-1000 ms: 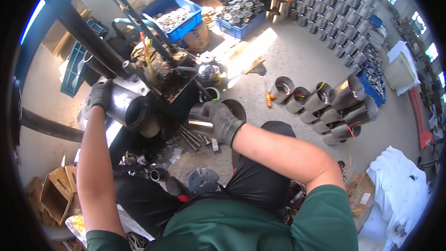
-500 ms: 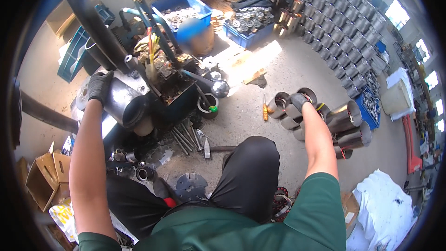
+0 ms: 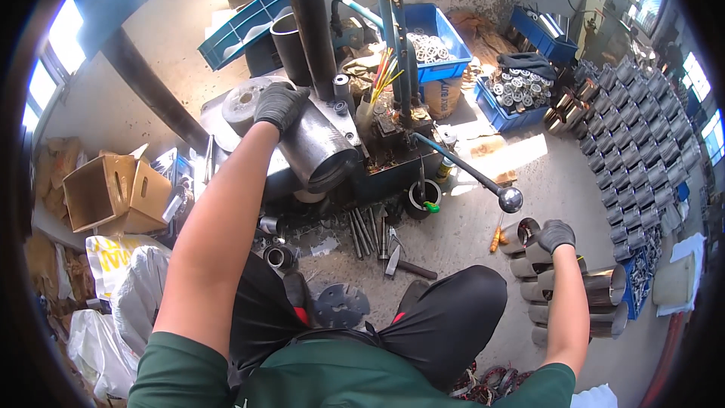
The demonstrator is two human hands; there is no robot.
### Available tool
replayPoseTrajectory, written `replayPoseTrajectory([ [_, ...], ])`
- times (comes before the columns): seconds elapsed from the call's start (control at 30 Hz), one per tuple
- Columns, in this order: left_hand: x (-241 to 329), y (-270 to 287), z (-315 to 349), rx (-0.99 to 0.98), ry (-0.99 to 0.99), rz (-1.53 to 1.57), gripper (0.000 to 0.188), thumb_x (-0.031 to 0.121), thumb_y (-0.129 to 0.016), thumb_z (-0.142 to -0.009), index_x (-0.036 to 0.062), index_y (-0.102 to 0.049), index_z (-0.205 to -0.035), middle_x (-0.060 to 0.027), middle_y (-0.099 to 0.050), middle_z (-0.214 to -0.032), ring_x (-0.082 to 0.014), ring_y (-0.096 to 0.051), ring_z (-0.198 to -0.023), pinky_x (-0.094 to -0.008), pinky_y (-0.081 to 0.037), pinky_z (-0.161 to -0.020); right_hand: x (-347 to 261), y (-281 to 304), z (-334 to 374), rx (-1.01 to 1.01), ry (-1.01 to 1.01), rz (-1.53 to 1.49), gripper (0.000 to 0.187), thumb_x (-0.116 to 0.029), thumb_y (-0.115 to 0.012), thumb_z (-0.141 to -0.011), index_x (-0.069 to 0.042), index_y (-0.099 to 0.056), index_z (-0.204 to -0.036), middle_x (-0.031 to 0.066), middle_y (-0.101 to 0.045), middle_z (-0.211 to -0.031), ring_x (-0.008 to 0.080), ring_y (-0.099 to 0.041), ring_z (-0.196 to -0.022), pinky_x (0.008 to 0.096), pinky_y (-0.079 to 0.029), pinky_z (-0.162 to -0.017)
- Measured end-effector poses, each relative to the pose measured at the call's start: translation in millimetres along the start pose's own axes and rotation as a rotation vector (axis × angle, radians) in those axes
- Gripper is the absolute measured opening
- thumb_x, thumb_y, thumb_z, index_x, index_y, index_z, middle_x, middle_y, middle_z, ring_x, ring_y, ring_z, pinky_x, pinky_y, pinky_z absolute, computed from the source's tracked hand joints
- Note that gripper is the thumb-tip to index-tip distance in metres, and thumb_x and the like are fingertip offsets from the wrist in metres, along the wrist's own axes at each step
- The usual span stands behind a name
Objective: Using a hydraulic press to assemble metal cylindrical parts and motor stators.
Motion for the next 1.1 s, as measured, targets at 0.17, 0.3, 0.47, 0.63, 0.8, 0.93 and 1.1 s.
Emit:
replayPoseTrajectory([
  [0.17, -6.2, 4.6, 7.8, 0.057, 0.004, 0.001, 0.053, 0.046, -0.059, -0.092, 0.0005, -0.076, -0.114, -0.0260, -0.071, -0.119, -0.0392, -0.068, -0.115, -0.0444, -0.049, -0.104, -225.8, 138.1, 164.0, 0.184, 0.936, -0.332, 0.043, -0.031, -0.068, -0.093, -0.006, -0.065, -0.128, 0.0214, -0.066, -0.129, 0.0379, -0.067, -0.114, 0.0453, -0.054, -0.098],
  [0.3, -25.0, 9.7, 10.0, 0.106, -0.017, -0.019, 0.056, 0.047, -0.053, -0.096, -0.0026, -0.076, -0.110, -0.0283, -0.070, -0.118, -0.0406, -0.067, -0.115, -0.0448, -0.048, -0.106, -358.3, 242.4, 283.6, 0.854, 1.494, -0.429, 0.054, -0.028, -0.072, -0.089, 0.001, -0.059, -0.133, 0.0234, -0.060, -0.138, 0.0410, -0.057, -0.130, 0.0519, -0.043, -0.114],
  [0.47, -13.8, -1.1, 15.7, 0.067, -0.034, 0.027, 0.059, 0.047, -0.050, -0.098, -0.0044, -0.075, -0.111, -0.0294, -0.069, -0.121, -0.0414, -0.065, -0.118, -0.0456, -0.047, -0.107, -447.1, 235.6, 216.6, 0.965, 1.333, -0.443, 0.063, -0.041, -0.063, -0.094, 0.002, -0.052, -0.140, 0.0261, -0.055, -0.144, 0.0425, -0.053, -0.133, 0.0494, -0.042, -0.115],
  [0.63, 1.4, 9.4, 31.0, 0.067, 0.028, 0.087, 0.053, 0.044, -0.050, -0.097, 0.0003, -0.075, -0.113, -0.0260, -0.071, -0.118, -0.0403, -0.068, -0.115, -0.0478, -0.051, -0.102, -448.5, 207.2, 138.4, 0.716, 1.125, -0.635, 0.059, -0.051, -0.061, -0.097, 0.000, -0.060, -0.126, 0.0307, -0.070, -0.105, 0.0452, -0.070, -0.103, 0.0525, -0.054, -0.090],
  [0.8, -18.8, 20.6, 32.0, 0.091, 0.105, 0.126, 0.051, 0.043, -0.054, -0.095, -0.0007, -0.076, -0.111, -0.0268, -0.072, -0.116, -0.0396, -0.069, -0.113, -0.0472, -0.052, -0.102, -443.6, 150.1, 115.7, -0.381, 0.580, -1.514, 0.067, -0.065, -0.056, -0.098, -0.003, -0.067, -0.119, 0.0154, -0.075, -0.106, 0.0314, -0.071, -0.102, 0.0382, -0.055, -0.090],
  [0.93, -18.0, 18.3, 29.2, 0.082, 0.116, 0.120, 0.053, 0.044, -0.056, -0.094, -0.0014, -0.076, -0.112, -0.0264, -0.072, -0.117, -0.0386, -0.069, -0.114, -0.0463, -0.052, -0.102, -440.1, 104.3, 120.6, -0.815, 0.367, -1.773, 0.062, -0.061, -0.053, -0.103, -0.003, -0.073, -0.111, 0.0086, -0.075, -0.102, 0.0228, -0.066, -0.091, 0.0374, -0.051, -0.086],
  [1.1, -11.2, 11.2, 22.8, 0.060, 0.149, 0.123, 0.050, 0.040, -0.056, -0.093, -0.0007, -0.074, -0.114, -0.0268, -0.072, -0.117, -0.0393, -0.069, -0.114, -0.0464, -0.052, -0.101, -420.2, 144.6, 121.1, 0.024, 0.856, -1.701, 0.048, -0.048, -0.057, -0.104, -0.002, -0.070, -0.108, 0.0094, -0.073, -0.098, 0.0187, -0.070, -0.082, 0.0322, -0.057, -0.078],
])
Point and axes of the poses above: each hand's wrist, its own z-axis away from the middle knuckle, its own y-axis out of the back of the hand, x = y × z, the point moved 7 cm from there along -z, towards the middle knuckle
